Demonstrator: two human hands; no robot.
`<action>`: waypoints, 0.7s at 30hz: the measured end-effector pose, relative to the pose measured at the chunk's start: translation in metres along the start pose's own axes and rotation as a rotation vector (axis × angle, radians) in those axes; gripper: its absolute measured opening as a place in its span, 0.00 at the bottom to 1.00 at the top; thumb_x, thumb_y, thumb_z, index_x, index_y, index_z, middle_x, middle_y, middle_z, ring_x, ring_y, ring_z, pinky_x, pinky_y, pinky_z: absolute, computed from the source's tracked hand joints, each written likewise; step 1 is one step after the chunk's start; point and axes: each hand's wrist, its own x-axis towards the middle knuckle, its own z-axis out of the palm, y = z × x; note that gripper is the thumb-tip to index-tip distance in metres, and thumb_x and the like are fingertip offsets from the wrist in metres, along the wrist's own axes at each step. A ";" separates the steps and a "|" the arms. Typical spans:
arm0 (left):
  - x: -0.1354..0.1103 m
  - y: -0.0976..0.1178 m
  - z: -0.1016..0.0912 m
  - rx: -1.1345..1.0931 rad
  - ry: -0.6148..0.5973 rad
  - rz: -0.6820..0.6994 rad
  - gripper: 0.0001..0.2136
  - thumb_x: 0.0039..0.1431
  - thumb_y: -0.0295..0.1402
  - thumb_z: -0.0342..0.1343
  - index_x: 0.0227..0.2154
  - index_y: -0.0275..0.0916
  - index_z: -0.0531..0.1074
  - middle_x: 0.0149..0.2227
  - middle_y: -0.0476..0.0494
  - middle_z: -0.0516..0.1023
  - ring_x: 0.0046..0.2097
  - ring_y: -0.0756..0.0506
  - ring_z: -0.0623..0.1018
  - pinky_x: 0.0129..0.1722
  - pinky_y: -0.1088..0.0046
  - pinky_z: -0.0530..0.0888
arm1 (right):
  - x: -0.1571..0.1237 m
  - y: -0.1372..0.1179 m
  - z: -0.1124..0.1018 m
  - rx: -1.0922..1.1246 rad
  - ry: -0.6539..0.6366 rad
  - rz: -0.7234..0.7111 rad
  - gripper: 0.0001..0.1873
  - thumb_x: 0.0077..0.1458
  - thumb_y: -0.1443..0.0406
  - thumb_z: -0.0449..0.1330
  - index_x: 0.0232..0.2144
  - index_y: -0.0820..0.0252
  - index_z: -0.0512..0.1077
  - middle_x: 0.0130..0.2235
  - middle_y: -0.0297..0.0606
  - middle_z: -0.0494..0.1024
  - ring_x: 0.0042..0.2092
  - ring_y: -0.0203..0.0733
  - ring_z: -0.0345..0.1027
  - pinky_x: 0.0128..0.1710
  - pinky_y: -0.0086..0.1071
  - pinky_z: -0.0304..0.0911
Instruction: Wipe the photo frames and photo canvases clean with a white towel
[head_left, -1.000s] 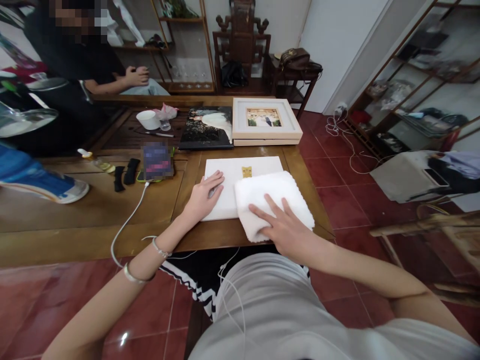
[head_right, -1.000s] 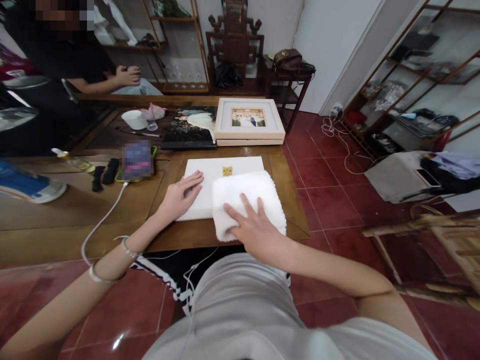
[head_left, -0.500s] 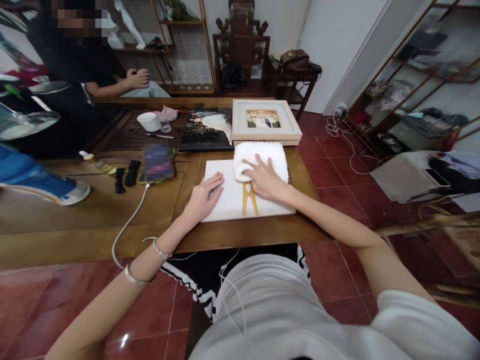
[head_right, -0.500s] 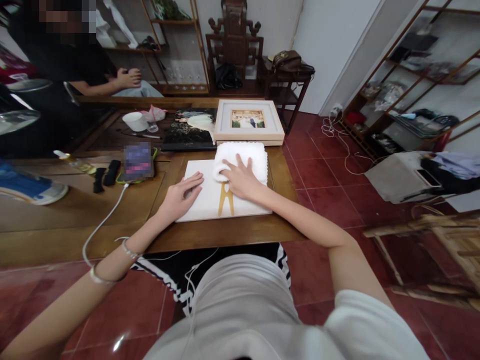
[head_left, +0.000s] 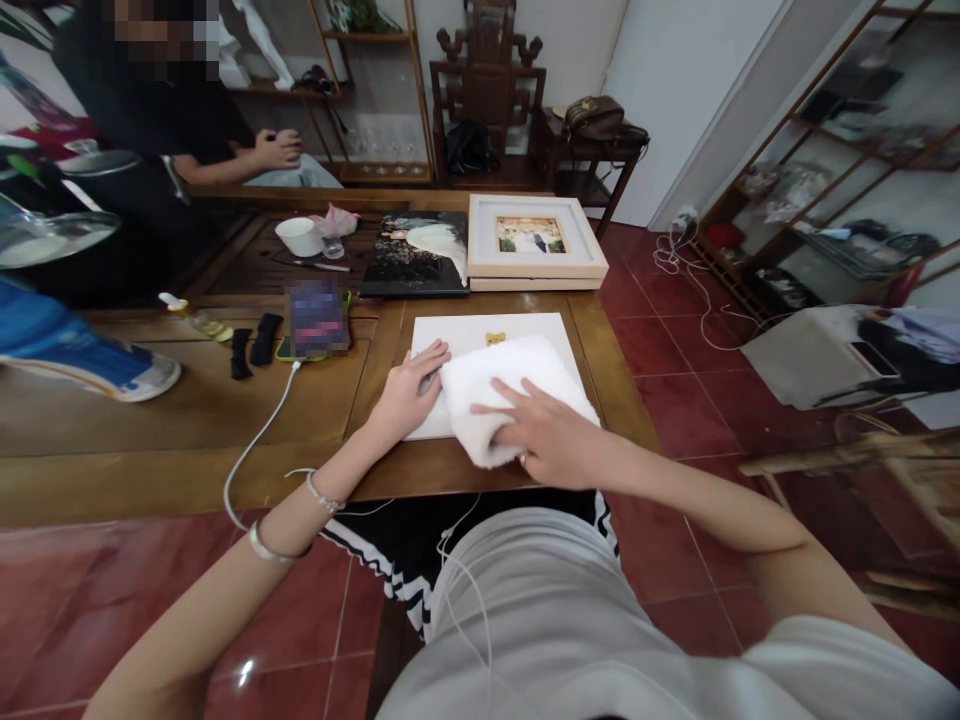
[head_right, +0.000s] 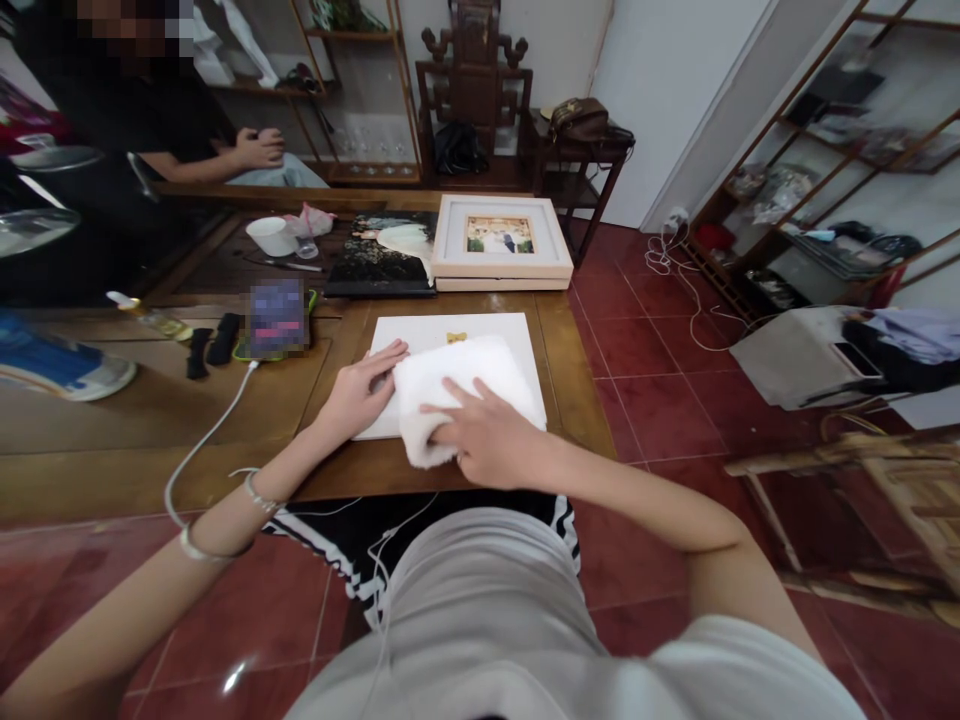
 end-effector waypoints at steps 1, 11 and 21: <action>0.000 0.000 0.000 -0.003 0.004 -0.004 0.17 0.63 0.34 0.47 0.50 0.38 0.76 0.58 0.37 0.73 0.62 0.37 0.68 0.64 0.46 0.60 | 0.005 0.012 -0.001 0.019 0.031 0.015 0.28 0.48 0.77 0.52 0.50 0.59 0.74 0.66 0.40 0.62 0.70 0.60 0.39 0.65 0.62 0.44; -0.001 0.002 0.001 -0.015 0.032 -0.022 0.17 0.64 0.37 0.49 0.49 0.36 0.76 0.57 0.35 0.73 0.62 0.37 0.69 0.64 0.48 0.60 | 0.080 0.092 -0.005 -0.078 0.224 0.219 0.30 0.50 0.77 0.50 0.57 0.62 0.68 0.65 0.46 0.64 0.69 0.60 0.41 0.63 0.64 0.41; -0.001 0.002 0.001 -0.015 0.030 -0.020 0.17 0.64 0.37 0.49 0.50 0.39 0.76 0.57 0.37 0.74 0.62 0.38 0.69 0.65 0.49 0.59 | 0.037 0.002 0.014 -0.243 0.068 0.198 0.24 0.56 0.75 0.51 0.54 0.63 0.72 0.67 0.54 0.56 0.67 0.75 0.41 0.60 0.69 0.45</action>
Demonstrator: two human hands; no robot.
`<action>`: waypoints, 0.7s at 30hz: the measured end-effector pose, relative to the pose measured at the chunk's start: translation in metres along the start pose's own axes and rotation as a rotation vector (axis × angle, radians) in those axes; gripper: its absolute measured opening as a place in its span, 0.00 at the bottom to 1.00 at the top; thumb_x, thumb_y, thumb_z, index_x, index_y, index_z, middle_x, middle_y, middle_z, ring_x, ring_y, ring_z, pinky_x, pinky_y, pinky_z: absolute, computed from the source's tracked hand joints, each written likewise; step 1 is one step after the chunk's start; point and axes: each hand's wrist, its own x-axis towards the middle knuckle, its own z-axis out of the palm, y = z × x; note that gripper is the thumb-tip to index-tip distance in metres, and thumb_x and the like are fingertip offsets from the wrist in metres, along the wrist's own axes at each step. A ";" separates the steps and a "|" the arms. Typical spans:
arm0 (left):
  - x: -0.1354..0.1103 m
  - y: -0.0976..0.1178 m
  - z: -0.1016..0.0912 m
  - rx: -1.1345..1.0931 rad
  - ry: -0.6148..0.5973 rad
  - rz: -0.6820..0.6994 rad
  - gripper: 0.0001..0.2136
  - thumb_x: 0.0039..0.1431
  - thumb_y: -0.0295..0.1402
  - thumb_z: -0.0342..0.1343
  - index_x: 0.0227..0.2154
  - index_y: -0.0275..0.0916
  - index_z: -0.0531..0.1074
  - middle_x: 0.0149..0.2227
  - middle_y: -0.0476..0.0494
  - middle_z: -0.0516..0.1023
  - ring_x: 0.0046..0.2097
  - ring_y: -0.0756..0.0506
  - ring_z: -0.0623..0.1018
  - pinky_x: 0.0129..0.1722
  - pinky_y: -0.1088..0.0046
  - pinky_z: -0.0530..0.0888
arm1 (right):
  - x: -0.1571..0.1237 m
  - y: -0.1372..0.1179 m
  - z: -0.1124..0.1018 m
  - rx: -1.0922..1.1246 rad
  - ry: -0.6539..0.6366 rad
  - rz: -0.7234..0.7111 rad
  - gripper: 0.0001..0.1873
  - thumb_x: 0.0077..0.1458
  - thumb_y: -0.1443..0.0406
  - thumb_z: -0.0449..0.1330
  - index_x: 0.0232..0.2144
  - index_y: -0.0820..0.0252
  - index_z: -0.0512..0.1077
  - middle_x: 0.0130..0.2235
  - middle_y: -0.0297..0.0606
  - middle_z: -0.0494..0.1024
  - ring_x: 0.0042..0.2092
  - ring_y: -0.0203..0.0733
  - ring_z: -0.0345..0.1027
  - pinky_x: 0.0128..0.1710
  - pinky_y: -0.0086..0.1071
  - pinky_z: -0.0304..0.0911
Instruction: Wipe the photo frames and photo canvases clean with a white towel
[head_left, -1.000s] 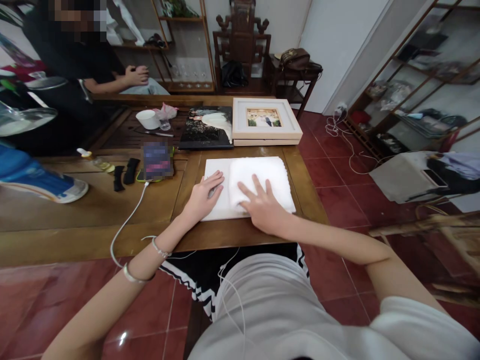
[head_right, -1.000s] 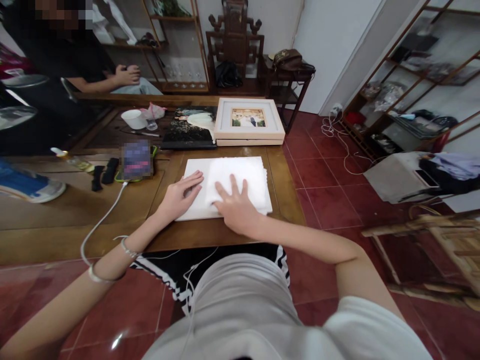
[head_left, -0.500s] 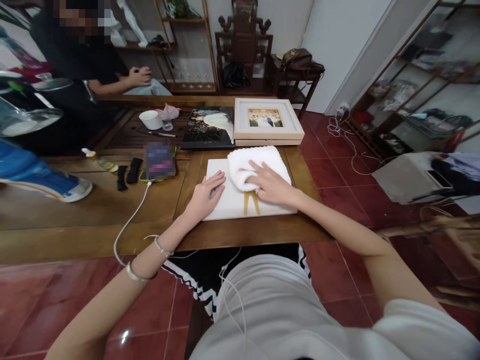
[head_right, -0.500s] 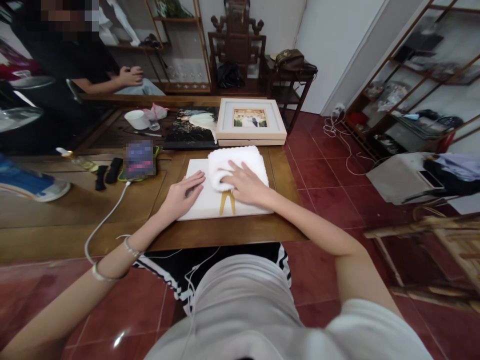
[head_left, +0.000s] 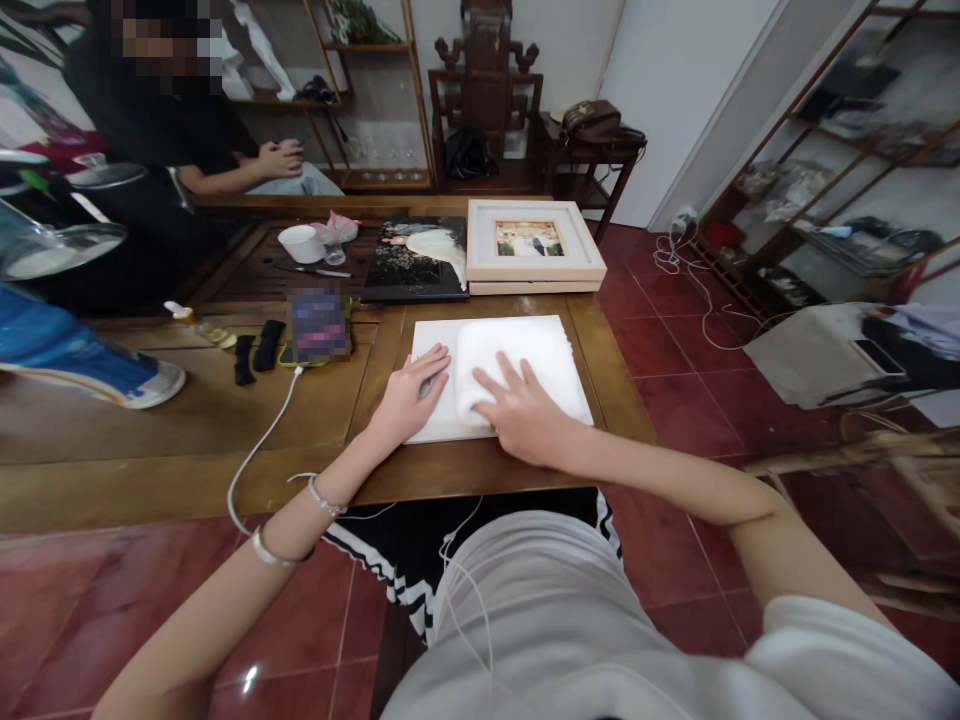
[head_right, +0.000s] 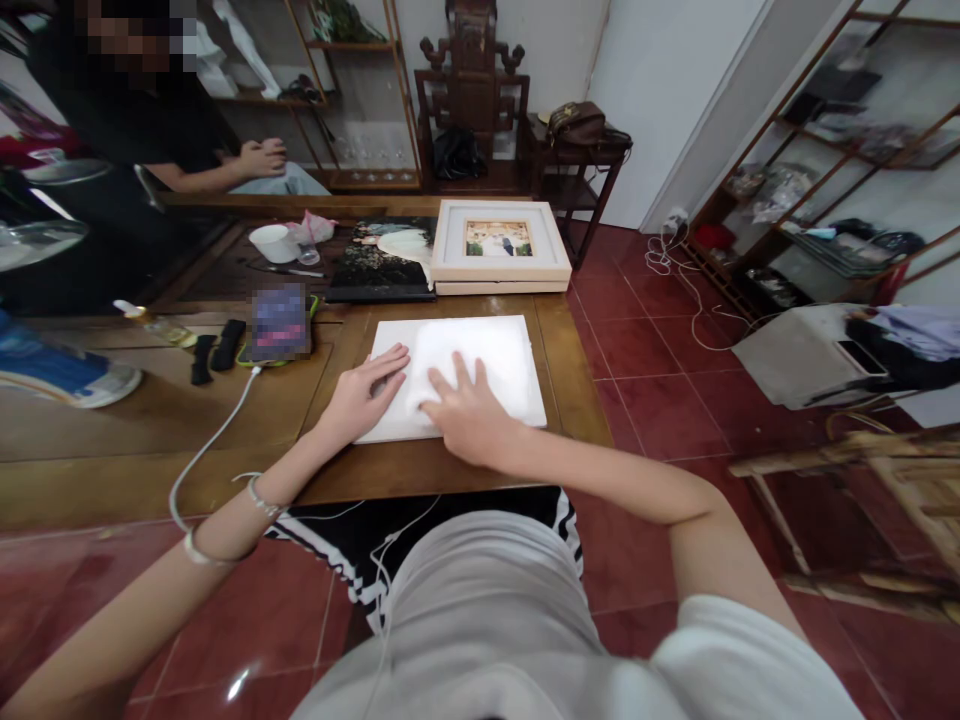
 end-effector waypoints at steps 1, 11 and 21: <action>0.000 0.000 0.000 -0.001 -0.001 0.001 0.17 0.64 0.37 0.49 0.50 0.39 0.76 0.57 0.37 0.74 0.62 0.38 0.69 0.64 0.48 0.59 | -0.012 -0.010 -0.003 0.007 -0.007 -0.035 0.23 0.56 0.74 0.52 0.52 0.63 0.74 0.66 0.55 0.57 0.67 0.76 0.43 0.59 0.69 0.46; 0.001 -0.001 0.000 -0.003 -0.009 -0.004 0.16 0.64 0.37 0.49 0.50 0.40 0.76 0.57 0.38 0.74 0.62 0.38 0.69 0.64 0.48 0.59 | -0.007 0.016 -0.012 0.151 0.014 -0.085 0.25 0.51 0.75 0.53 0.52 0.61 0.72 0.65 0.46 0.63 0.68 0.63 0.45 0.62 0.62 0.49; 0.000 0.000 -0.001 0.000 0.000 -0.002 0.16 0.64 0.37 0.49 0.49 0.38 0.76 0.57 0.36 0.74 0.62 0.38 0.69 0.64 0.48 0.60 | 0.061 0.064 0.003 0.038 0.090 0.013 0.28 0.53 0.78 0.50 0.55 0.63 0.69 0.67 0.47 0.58 0.69 0.63 0.40 0.62 0.65 0.44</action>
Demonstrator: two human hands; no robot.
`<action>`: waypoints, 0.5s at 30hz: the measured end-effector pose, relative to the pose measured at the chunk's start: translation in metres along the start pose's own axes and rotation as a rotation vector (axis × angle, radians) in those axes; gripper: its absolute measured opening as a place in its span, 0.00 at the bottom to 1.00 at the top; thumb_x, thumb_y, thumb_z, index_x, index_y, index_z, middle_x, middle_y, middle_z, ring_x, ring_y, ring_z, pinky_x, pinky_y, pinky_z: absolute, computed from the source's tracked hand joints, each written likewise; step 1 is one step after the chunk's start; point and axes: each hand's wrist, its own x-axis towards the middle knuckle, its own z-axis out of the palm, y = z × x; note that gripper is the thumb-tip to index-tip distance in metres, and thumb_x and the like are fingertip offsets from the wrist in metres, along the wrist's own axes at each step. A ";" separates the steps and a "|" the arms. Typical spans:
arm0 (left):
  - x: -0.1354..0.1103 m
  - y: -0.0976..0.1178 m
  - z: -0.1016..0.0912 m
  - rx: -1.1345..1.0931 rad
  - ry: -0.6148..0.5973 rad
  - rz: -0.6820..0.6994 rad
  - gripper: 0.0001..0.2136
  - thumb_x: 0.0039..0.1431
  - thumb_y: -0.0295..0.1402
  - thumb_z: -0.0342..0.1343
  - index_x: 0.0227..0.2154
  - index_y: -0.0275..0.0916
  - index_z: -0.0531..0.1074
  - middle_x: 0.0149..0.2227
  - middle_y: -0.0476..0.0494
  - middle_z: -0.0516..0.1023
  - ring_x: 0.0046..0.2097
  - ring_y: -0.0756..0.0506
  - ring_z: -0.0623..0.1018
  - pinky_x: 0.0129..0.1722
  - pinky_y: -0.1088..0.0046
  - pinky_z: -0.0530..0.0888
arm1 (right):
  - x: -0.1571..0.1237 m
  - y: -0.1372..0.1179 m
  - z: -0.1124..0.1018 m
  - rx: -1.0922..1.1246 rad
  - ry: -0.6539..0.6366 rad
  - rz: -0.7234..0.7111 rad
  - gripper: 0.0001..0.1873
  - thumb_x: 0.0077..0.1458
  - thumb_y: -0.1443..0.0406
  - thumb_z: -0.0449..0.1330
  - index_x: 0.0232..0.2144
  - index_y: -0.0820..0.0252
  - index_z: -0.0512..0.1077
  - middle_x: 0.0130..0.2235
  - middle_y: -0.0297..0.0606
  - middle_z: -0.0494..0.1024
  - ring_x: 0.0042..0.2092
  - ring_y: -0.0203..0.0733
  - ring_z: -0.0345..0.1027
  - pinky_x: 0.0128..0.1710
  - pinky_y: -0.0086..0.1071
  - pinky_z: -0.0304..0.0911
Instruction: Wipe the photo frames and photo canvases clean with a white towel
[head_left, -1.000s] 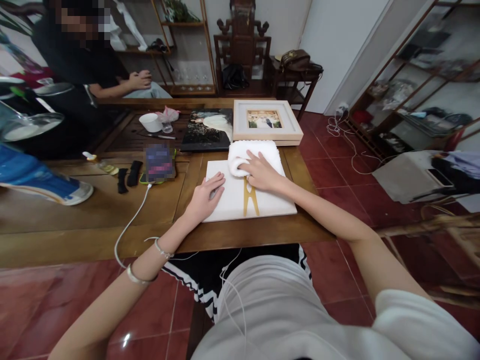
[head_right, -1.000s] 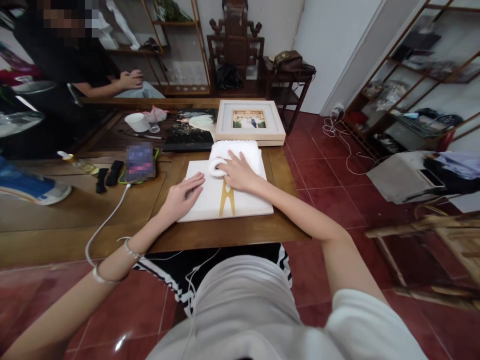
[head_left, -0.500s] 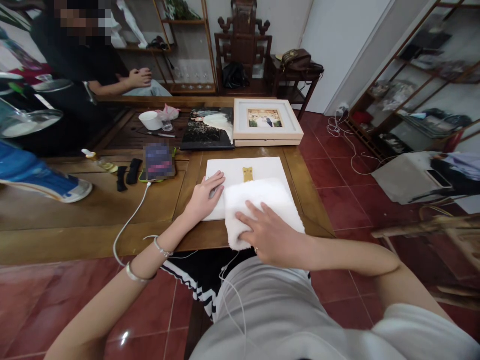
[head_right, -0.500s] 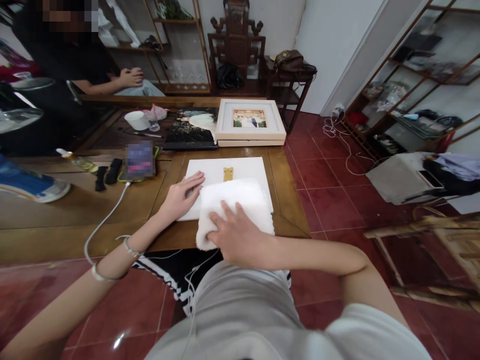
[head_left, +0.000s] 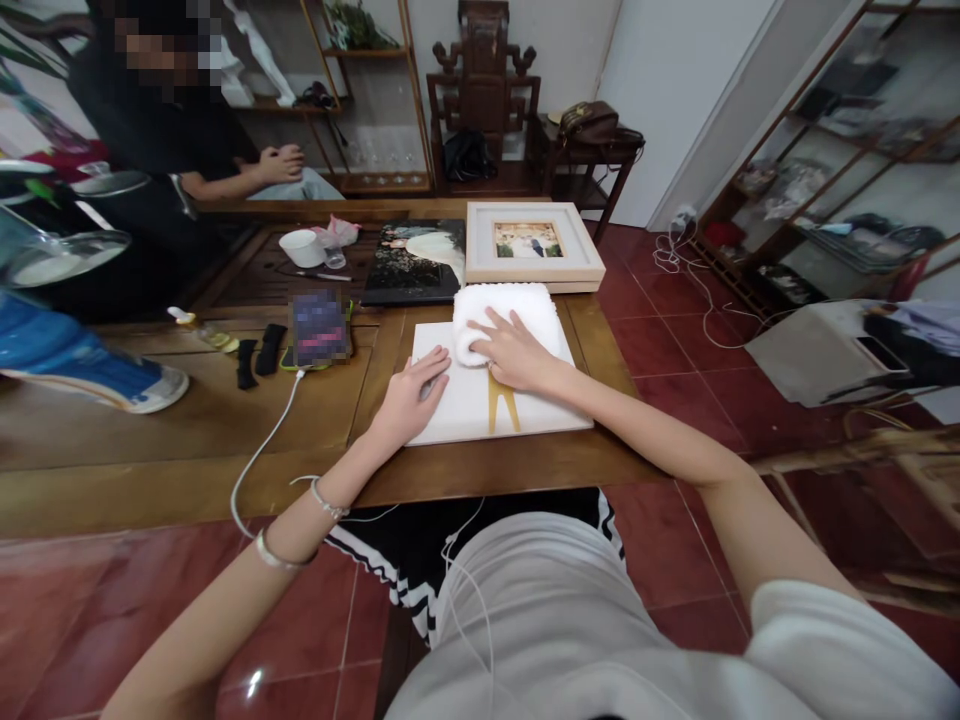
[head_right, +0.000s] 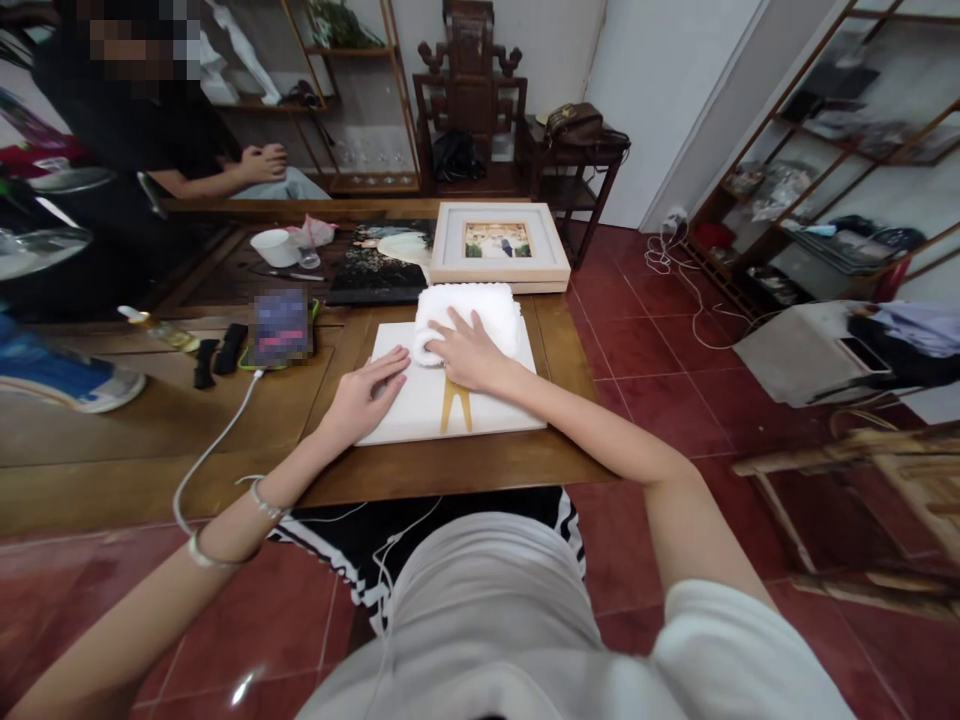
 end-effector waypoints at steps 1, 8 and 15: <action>0.000 0.000 0.000 -0.001 -0.001 0.002 0.16 0.64 0.37 0.49 0.49 0.38 0.76 0.57 0.36 0.74 0.62 0.38 0.70 0.64 0.48 0.61 | -0.004 -0.004 0.000 -0.018 -0.010 -0.010 0.27 0.54 0.77 0.50 0.55 0.62 0.70 0.68 0.47 0.57 0.69 0.64 0.40 0.62 0.66 0.44; 0.000 0.000 0.002 -0.006 0.005 0.003 0.17 0.64 0.38 0.49 0.49 0.39 0.76 0.57 0.37 0.73 0.62 0.38 0.69 0.64 0.47 0.59 | -0.072 -0.047 -0.009 -0.046 -0.054 -0.146 0.21 0.54 0.76 0.53 0.48 0.62 0.76 0.66 0.51 0.60 0.68 0.68 0.41 0.62 0.66 0.44; 0.000 0.000 0.001 -0.007 0.007 0.003 0.17 0.64 0.38 0.49 0.49 0.39 0.76 0.57 0.37 0.73 0.62 0.38 0.69 0.64 0.48 0.60 | -0.091 -0.053 -0.016 0.038 -0.088 -0.192 0.22 0.51 0.77 0.52 0.46 0.61 0.76 0.66 0.45 0.61 0.69 0.63 0.42 0.63 0.61 0.47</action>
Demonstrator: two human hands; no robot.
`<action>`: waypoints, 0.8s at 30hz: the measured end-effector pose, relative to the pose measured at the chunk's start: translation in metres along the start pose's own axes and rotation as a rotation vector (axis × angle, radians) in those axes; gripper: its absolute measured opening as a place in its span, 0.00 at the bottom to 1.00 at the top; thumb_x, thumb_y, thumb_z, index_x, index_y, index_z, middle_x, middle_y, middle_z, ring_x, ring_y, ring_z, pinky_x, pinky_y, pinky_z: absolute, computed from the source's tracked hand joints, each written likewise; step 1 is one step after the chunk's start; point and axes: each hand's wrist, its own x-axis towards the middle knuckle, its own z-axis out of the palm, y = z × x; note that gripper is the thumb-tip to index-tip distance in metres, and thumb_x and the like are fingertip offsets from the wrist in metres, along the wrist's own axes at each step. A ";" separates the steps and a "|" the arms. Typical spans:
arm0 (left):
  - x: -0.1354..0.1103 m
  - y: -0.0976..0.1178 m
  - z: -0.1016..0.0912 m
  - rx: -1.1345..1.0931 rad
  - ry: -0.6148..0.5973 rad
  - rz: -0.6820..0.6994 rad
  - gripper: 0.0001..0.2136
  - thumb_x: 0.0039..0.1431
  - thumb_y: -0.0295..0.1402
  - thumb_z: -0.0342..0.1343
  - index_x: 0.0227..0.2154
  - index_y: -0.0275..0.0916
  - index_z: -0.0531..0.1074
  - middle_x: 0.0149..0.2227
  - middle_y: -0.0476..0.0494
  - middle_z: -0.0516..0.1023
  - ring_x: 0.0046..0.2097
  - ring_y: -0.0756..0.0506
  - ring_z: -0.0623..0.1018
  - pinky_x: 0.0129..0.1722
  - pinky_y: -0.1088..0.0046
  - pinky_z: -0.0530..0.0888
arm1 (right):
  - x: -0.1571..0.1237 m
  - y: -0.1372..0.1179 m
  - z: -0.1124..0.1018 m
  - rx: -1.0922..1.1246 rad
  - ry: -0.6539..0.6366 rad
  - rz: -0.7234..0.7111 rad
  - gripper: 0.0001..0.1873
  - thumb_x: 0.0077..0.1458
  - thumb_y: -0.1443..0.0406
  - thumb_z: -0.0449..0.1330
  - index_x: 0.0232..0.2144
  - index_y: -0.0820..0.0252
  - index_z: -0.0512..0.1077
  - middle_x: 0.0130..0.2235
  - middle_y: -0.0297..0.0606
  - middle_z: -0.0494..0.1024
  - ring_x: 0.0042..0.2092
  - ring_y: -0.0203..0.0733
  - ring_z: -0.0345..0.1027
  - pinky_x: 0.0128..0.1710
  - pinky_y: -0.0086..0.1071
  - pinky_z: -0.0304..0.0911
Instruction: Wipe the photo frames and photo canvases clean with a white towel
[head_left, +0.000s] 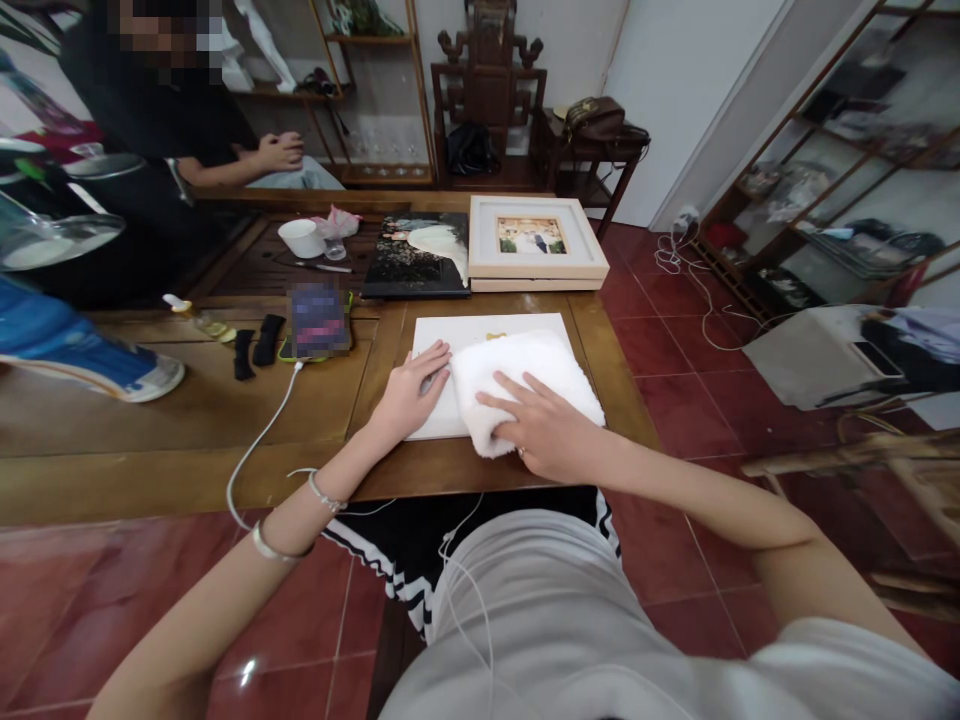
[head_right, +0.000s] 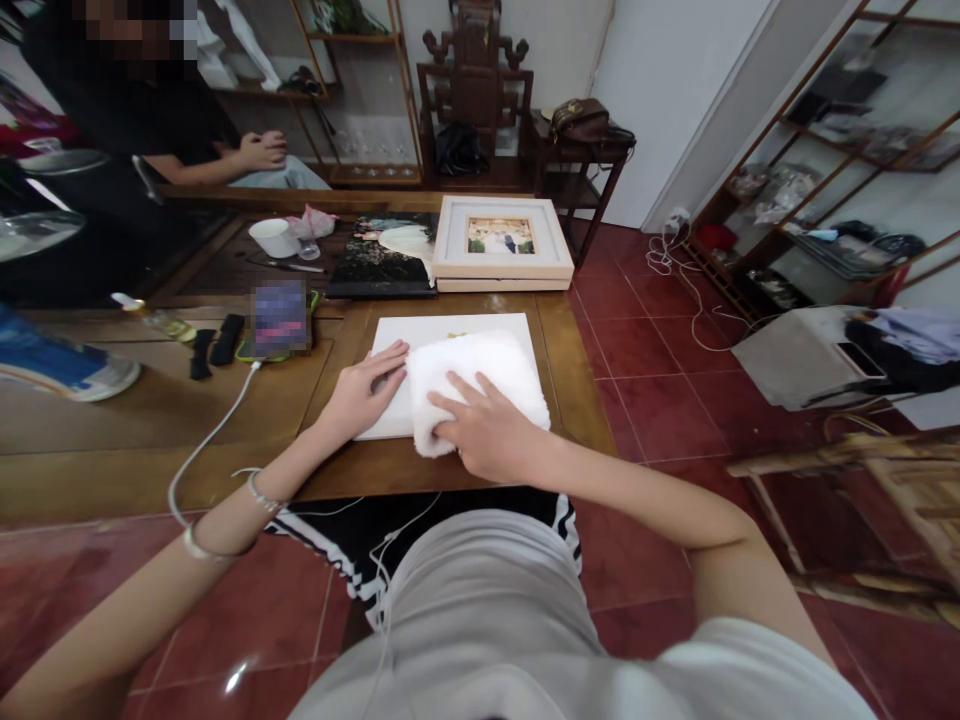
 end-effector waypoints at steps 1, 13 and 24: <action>0.000 0.000 0.000 0.001 0.002 0.002 0.17 0.64 0.38 0.49 0.49 0.39 0.76 0.57 0.37 0.73 0.62 0.38 0.69 0.64 0.48 0.60 | 0.005 0.007 0.001 0.006 0.005 0.023 0.24 0.51 0.77 0.52 0.48 0.61 0.75 0.66 0.45 0.61 0.69 0.62 0.42 0.64 0.60 0.47; 0.000 0.002 -0.002 0.005 -0.008 -0.025 0.19 0.67 0.40 0.45 0.52 0.38 0.74 0.57 0.38 0.73 0.62 0.38 0.69 0.64 0.51 0.60 | 0.081 0.069 0.002 -0.029 0.063 0.325 0.29 0.54 0.77 0.48 0.58 0.65 0.66 0.68 0.50 0.54 0.69 0.64 0.39 0.63 0.65 0.43; -0.006 0.010 -0.011 -0.082 0.188 0.096 0.27 0.71 0.45 0.36 0.64 0.35 0.60 0.65 0.36 0.63 0.66 0.41 0.62 0.66 0.60 0.59 | 0.044 -0.017 0.014 -0.082 0.096 -0.167 0.17 0.59 0.70 0.51 0.45 0.62 0.77 0.66 0.48 0.61 0.68 0.64 0.46 0.64 0.61 0.44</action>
